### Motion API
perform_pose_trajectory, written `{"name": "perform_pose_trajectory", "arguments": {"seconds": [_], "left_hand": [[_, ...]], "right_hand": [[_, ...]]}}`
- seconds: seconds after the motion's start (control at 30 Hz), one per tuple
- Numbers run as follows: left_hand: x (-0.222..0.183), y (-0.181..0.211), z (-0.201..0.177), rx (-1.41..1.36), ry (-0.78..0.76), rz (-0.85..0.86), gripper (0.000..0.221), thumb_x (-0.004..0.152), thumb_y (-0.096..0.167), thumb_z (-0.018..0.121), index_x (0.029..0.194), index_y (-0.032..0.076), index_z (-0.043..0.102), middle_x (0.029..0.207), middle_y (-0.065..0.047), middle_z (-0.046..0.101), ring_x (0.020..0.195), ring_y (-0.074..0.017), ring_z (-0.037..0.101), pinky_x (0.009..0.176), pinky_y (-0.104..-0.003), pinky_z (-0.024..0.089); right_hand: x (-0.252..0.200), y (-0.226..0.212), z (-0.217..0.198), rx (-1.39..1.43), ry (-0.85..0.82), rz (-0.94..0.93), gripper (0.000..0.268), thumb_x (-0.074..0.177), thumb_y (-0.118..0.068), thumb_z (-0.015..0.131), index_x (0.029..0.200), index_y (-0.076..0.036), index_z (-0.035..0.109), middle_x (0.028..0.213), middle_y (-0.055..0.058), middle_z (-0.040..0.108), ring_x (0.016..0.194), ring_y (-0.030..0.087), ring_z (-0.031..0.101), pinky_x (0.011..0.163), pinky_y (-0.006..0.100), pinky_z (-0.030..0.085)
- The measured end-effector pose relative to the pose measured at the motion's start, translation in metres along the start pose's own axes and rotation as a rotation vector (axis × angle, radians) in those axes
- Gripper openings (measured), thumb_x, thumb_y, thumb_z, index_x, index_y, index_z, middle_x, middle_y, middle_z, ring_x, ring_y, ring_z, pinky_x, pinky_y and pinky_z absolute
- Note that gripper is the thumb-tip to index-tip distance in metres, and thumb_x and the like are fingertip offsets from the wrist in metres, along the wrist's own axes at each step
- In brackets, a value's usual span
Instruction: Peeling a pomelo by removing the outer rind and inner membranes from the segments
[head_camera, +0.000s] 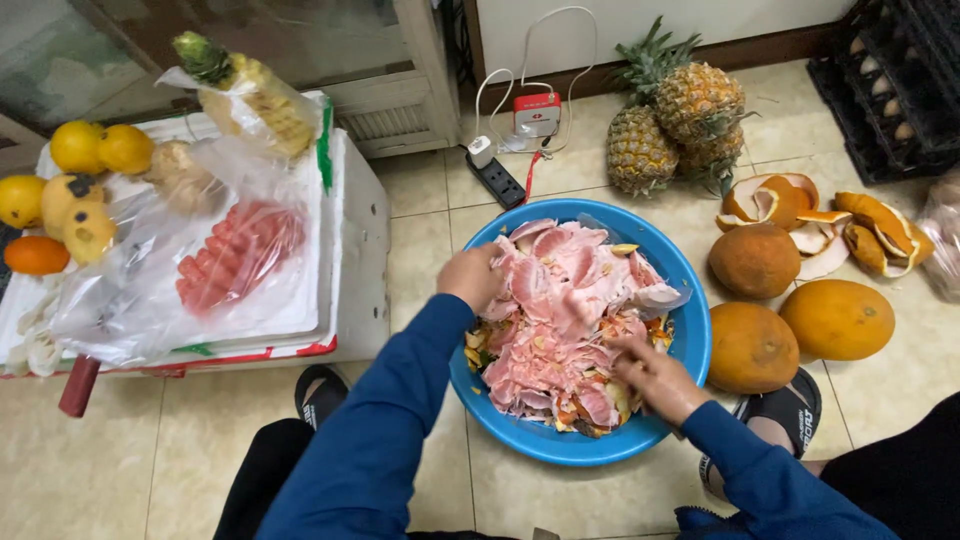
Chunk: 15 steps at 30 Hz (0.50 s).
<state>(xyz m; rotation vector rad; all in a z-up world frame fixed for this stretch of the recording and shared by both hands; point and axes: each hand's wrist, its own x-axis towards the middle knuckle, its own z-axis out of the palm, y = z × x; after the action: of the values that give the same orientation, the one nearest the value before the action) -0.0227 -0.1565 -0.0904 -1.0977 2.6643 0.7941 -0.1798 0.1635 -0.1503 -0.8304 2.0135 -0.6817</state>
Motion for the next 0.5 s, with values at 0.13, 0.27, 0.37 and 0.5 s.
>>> {"name": "perform_pose_trajectory", "arguments": {"seconds": [0.13,0.27,0.37,0.5], "left_hand": [[0.032,-0.012,0.055,-0.082,0.039,-0.050,0.036,0.097,0.031,0.051,0.127,0.026,0.069,0.117,-0.017,0.073,0.105,-0.0400,0.067,0.083,-0.053,0.053],[0.046,-0.012,0.065,-0.090,0.027,-0.011,0.039,0.097,0.021,0.050,0.132,0.021,0.067,0.131,-0.015,0.068,0.116,-0.0391,0.063,0.093,-0.052,0.050],[0.051,0.003,0.068,-0.061,0.039,0.070,0.045,0.096,0.014,0.047,0.138,0.023,0.059,0.134,-0.015,0.062,0.114,-0.0431,0.062,0.090,-0.056,0.050],[0.056,0.023,0.065,0.023,-0.069,0.208,0.055,0.097,0.026,0.048,0.152,0.024,0.045,0.162,-0.008,0.038,0.124,-0.0463,0.056,0.084,-0.058,0.053]], "right_hand": [[-0.029,-0.039,-0.006,0.205,-0.296,0.150,0.049,0.095,-0.024,0.061,0.144,-0.026,0.063,0.074,0.013,0.071,0.047,0.019,0.054,0.035,0.029,0.046],[-0.011,-0.024,-0.011,0.121,-0.134,0.056,0.051,0.095,-0.036,0.059,0.146,-0.032,0.056,0.099,0.005,0.076,0.076,0.019,0.067,0.063,0.031,0.054],[-0.005,-0.012,-0.007,0.022,-0.111,0.010,0.055,0.094,-0.034,0.059,0.149,-0.036,0.052,0.108,0.002,0.076,0.094,0.018,0.070,0.083,0.030,0.051],[-0.008,-0.019,-0.010,0.070,-0.173,0.002,0.057,0.096,-0.030,0.058,0.152,-0.035,0.047,0.134,0.002,0.071,0.107,0.020,0.070,0.086,0.031,0.051]]}}
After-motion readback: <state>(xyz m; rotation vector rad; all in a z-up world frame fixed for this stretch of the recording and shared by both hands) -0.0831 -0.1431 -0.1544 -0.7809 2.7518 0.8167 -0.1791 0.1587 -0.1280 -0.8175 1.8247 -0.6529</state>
